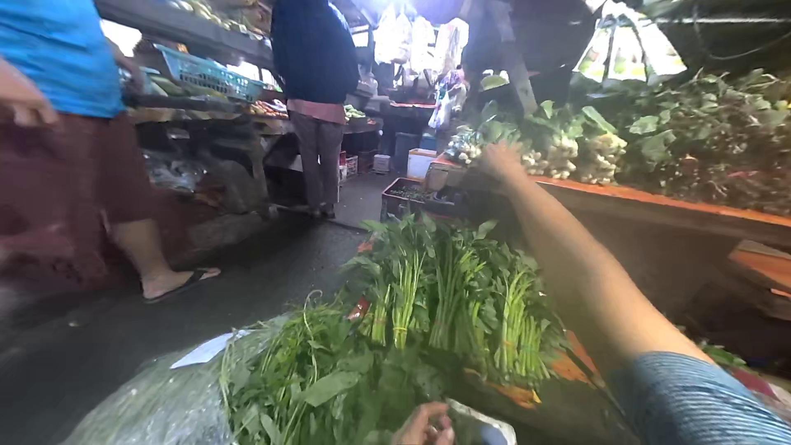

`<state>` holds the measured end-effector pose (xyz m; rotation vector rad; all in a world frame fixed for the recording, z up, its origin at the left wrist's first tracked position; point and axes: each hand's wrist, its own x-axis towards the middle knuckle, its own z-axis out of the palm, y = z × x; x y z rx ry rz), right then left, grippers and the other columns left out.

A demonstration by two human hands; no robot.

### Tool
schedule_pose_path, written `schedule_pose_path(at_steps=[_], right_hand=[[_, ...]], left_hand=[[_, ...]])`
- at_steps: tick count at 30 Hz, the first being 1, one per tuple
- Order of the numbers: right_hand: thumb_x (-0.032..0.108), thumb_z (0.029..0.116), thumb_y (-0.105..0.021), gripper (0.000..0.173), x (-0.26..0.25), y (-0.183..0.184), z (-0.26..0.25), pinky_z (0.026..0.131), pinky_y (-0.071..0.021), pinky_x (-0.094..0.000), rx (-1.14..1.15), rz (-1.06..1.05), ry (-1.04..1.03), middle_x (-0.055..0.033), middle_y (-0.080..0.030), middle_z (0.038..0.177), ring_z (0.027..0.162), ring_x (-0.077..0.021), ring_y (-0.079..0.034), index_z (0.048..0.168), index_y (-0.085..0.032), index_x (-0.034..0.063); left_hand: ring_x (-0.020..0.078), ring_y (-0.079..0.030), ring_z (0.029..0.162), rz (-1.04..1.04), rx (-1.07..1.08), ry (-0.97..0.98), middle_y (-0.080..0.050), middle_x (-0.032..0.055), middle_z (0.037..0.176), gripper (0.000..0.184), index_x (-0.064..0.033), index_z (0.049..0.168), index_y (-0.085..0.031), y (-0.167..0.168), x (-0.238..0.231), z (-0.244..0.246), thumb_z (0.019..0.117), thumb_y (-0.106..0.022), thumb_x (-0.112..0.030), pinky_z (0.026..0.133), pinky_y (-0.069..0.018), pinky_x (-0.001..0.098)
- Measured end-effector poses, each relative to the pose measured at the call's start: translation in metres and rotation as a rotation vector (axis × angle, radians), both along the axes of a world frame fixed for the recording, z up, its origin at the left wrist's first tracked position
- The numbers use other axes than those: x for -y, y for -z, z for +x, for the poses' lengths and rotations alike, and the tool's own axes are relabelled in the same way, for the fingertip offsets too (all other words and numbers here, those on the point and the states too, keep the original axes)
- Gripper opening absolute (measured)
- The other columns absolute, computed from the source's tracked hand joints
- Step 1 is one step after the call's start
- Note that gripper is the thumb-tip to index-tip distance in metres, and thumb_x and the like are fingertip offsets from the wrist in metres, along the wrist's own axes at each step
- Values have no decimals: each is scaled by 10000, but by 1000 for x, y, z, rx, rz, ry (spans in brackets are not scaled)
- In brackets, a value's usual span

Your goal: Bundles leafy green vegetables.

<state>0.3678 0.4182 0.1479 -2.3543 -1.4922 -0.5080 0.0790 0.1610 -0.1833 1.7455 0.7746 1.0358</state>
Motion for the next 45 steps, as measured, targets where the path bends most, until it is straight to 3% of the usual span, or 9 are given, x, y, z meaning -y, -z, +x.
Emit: schedule_pose_path(at_steps=[4, 10, 16, 19, 22, 27, 36, 41, 45], right_hand=[[87, 915, -680, 1011, 25, 26, 18, 949, -490, -697, 74, 137, -106, -394, 80, 1633, 1331, -673, -374, 1658, 6, 121], [215, 960, -689, 1005, 148, 113, 11, 1098, -442, -559, -88, 19, -356, -364, 29, 1654, 1415, -533, -392, 1627, 27, -12], [235, 881, -761, 873, 379, 193, 66, 1144, -362, -648, -8, -161, -296, -256, 17, 1701, 1513, -492, -242, 1617, -303, 130], [180, 914, -752, 802, 519, 224, 103, 1111, -342, -719, -276, -155, 30, -308, -86, 1675, 1467, -547, -293, 1588, -332, 68], [137, 1041, -595, 504, 628, 245, 97, 967, -506, -493, -769, 36, 528, -216, -489, 1475, 1188, -293, -586, 1510, -427, 63], [176, 1081, -491, 305, 764, 285, 87, 738, -608, -355, -1165, 651, 924, -89, -668, 1133, 860, -170, -701, 1357, -545, 56], [139, 1098, -462, 290, 817, 423, 62, 754, -581, -343, -1350, 205, 1124, -160, -694, 1011, 793, -171, -676, 1257, -602, -60], [447, 1036, -571, 600, 779, 510, 45, 1121, -407, -580, -1296, -164, 1344, -294, -574, 1395, 1336, -415, -538, 1366, -577, -54], [298, 1040, -599, 478, 771, 526, 53, 1119, -411, -572, -1383, -224, 1096, -282, -589, 1374, 1312, -407, -554, 1382, -569, -35]], left_hand=[[295, -735, 951, 212, -271, -142, -739, 156, 1076, 275, 5, 1200, -705, 17, 0, 6, 960, -655, -121, 876, -594, 460], [441, -668, 1105, 371, -399, -212, -710, 232, 1159, 266, 15, 1186, -718, 13, 0, -4, 959, -655, -110, 928, -532, 590], [473, -533, 1282, 383, -452, -250, -616, 241, 1337, 297, 7, 1230, -680, 27, -8, -28, 1004, -615, -174, 1049, -421, 644], [462, -522, 1292, 365, -458, -259, -585, 237, 1384, 339, -8, 1274, -653, 21, -8, -38, 1029, -567, -225, 1071, -398, 624], [455, -530, 1290, 370, -453, -204, -570, 262, 1388, 381, -22, 1321, -629, 23, -8, -42, 1037, -549, -263, 1063, -399, 627], [308, -654, 1037, 260, -490, 82, -606, 282, 1265, 448, 17, 1353, -572, 61, -9, -18, 1072, -497, -323, 899, -537, 443], [487, -652, 1093, 268, -879, 380, -644, 335, 1219, 439, 50, 1306, -610, 93, -13, 15, 1058, -495, -293, 949, -485, 655], [508, -633, 1144, 374, -907, 330, -651, 332, 1215, 440, 50, 1293, -620, 109, -18, 21, 1058, -482, -297, 985, -474, 654], [470, -676, 1064, 456, -864, 301, -671, 336, 1150, 368, 95, 1236, -640, 101, -8, 29, 1045, -500, -187, 949, -526, 563]])
